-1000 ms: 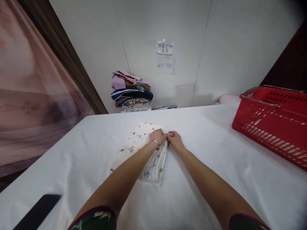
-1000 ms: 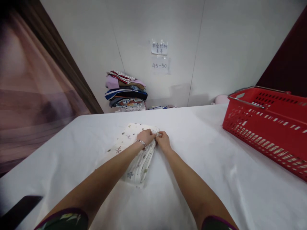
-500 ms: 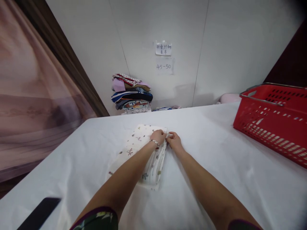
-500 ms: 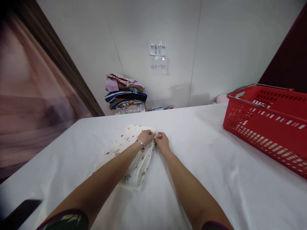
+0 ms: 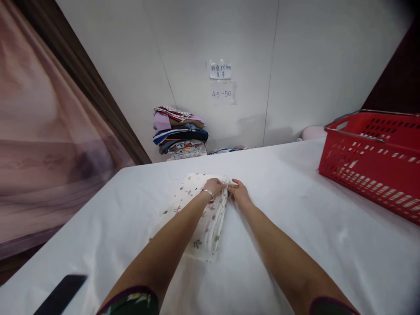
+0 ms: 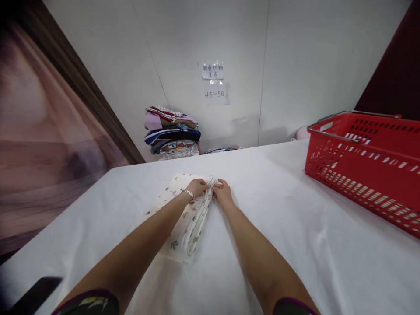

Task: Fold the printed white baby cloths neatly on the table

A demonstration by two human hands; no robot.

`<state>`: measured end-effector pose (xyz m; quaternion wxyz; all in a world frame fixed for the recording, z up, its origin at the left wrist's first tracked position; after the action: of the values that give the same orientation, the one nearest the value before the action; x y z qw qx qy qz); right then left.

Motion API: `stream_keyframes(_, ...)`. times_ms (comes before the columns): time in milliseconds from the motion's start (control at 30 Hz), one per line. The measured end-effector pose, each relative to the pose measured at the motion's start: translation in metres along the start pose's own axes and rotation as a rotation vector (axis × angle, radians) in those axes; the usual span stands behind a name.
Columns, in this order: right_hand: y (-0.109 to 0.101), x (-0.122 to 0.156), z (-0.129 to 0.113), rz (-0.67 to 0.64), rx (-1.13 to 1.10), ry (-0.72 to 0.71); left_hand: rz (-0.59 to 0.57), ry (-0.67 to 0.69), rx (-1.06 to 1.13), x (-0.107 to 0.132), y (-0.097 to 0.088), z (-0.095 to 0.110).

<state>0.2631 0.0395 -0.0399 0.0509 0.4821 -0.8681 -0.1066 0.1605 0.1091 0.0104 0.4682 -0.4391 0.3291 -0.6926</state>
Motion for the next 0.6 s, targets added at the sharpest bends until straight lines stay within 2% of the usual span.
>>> stream_keyframes(267,0.002,-0.016,0.002,0.014,0.023,0.010,0.011,0.008,0.030,-0.003,0.000,0.002)
stream_keyframes(600,0.004,-0.032,0.005,0.043,0.059,-0.007,-0.065,0.007,0.205,-0.012,0.009,-0.008)
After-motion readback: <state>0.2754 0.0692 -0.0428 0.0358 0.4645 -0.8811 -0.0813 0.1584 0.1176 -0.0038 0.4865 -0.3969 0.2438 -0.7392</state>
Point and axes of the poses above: each hand's wrist, its own x-axis away from the middle knuckle, its own y-axis out of the palm, z = x × y, the point moved 5 cm from there along -x, towards the middle knuckle, and after that the axes turned 13 degrees about -y, right-handed, at the moved point
